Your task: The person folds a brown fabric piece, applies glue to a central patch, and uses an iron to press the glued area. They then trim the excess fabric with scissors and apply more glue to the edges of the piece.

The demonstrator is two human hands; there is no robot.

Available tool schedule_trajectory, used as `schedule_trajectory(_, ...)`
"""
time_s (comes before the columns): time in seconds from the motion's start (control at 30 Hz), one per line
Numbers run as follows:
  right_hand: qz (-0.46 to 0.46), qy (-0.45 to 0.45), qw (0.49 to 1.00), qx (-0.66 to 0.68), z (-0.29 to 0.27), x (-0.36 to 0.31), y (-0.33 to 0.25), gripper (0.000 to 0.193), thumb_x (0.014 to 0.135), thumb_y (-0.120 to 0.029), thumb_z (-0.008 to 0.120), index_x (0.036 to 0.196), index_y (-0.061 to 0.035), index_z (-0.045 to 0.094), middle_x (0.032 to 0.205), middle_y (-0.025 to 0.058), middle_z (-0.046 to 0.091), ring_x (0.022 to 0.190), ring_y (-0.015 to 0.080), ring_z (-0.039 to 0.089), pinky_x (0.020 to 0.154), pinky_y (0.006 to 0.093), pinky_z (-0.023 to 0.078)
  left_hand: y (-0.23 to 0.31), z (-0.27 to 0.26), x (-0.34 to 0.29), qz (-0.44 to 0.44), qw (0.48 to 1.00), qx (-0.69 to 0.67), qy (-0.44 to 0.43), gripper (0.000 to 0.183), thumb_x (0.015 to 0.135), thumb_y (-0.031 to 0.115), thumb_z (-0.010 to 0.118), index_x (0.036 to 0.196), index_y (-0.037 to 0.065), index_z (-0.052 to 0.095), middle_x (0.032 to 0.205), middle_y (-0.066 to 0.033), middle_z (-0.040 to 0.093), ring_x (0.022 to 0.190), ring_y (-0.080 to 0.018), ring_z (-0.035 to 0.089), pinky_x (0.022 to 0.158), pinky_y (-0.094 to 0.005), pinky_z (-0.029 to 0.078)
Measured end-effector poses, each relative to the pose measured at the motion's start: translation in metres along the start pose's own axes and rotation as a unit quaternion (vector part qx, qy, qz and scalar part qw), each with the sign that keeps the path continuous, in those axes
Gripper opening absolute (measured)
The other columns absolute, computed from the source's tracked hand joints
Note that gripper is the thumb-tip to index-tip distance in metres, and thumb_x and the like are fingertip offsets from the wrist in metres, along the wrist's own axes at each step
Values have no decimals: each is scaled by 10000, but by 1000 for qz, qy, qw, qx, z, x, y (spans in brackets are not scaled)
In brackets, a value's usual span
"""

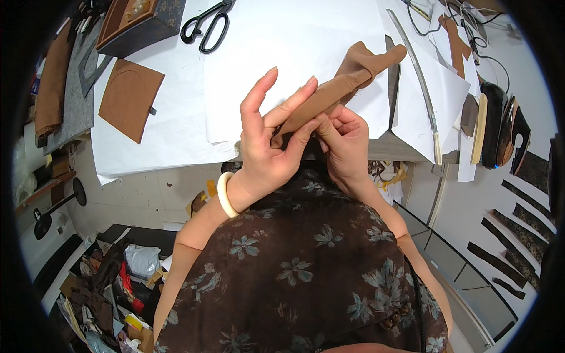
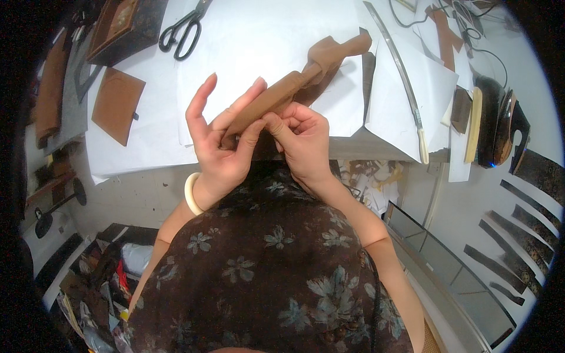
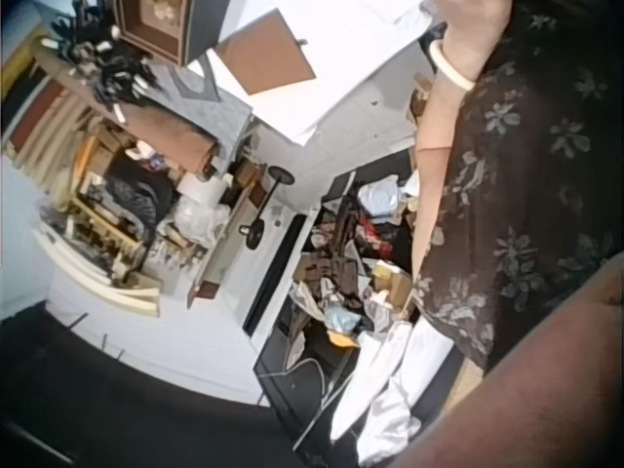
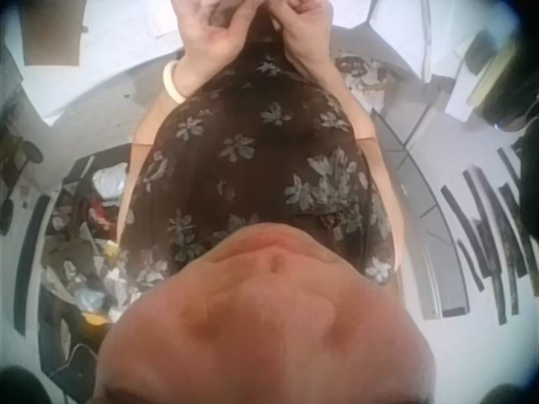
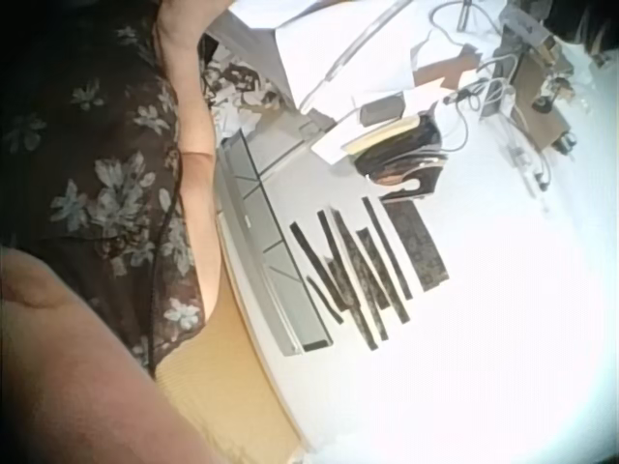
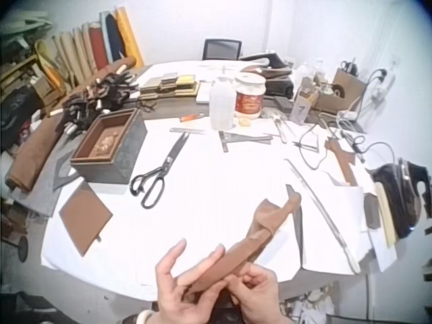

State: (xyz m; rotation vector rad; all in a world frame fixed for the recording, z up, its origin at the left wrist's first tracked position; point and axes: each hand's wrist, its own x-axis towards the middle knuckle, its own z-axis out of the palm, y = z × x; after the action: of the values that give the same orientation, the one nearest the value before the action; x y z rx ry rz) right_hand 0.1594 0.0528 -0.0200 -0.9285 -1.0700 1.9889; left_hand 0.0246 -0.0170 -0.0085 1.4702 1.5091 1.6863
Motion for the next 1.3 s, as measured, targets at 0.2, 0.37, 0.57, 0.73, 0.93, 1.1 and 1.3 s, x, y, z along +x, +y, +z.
schedule_trajectory(0.2, 2, -6, 1000, 3, 1, 0, -2, 165, 993, -152, 777, 929, -26, 692, 679, -50, 627, 537, 8, 467, 491, 180, 316, -5, 0, 0, 18, 996, -88, 7, 682, 978, -43, 684, 1549, -91, 314, 1638, -192, 376, 1389, -334, 574, 1153, -404, 534)
schedule_trajectory(0.37, 15, 9, 1000, -8, 0, 1, -1, 161, 995, -146, 772, 930, -21, 692, 676, -43, 631, 535, 13, 472, 490, 181, 319, -3, 1, -3, -15, 999, -48, 10, 718, 951, -37, 728, 1546, -80, 329, 1638, -199, 367, 1360, -330, 601, 1140, -397, 546)
schedule_trajectory(0.57, 36, 16, 999, 10, -2, -1, 0, 157, 996, -139, 769, 929, -22, 687, 677, -36, 626, 540, 27, 487, 495, 180, 334, -2, -2, -1, 6, 999, 31, 2, 594, 936, -51, 740, 1465, -114, 477, 1672, -167, 259, 1338, -313, 619, 1115, -364, 569)
schedule_trajectory(0.73, 25, 7, 997, 73, -8, -1, 6, 157, 991, -142, 775, 971, -21, 677, 718, -27, 645, 574, 32, 508, 512, 181, 350, -2, 0, -2, -16, 1000, 12, 14, 548, 937, -56, 736, 1436, -125, 521, 1674, -159, 229, 1329, -306, 625, 1118, -359, 566)
schedule_trajectory(0.93, 26, 13, 994, 102, -7, 2, 4, 174, 978, -163, 793, 987, -34, 677, 736, -25, 658, 588, 28, 514, 519, 174, 354, 0, 0, -2, -31, 999, 4, 8, 518, 935, -61, 736, 1414, -122, 549, 1671, -164, 222, 1321, -300, 632, 1118, -355, 564)
schedule_trajectory(1.1, 2, 22, 997, 69, -6, 3, 3, 165, 973, -157, 799, 969, -38, 684, 744, -24, 677, 580, 20, 512, 520, 166, 354, 2, -1, 2, 15, 999, 45, 5, 504, 931, -65, 739, 1402, -114, 567, 1663, -162, 233, 1301, -290, 646, 1096, -339, 575)
schedule_trajectory(1.3, -7, 21, 999, 47, -7, 3, 2, 156, 972, -146, 798, 960, -37, 687, 736, -32, 680, 576, 15, 511, 522, 162, 351, -3, 1, 1, 19, 999, 31, 23, 704, 923, -40, 760, 1491, -76, 345, 1561, -179, 493, 1221, -285, 705, 1039, -335, 592)
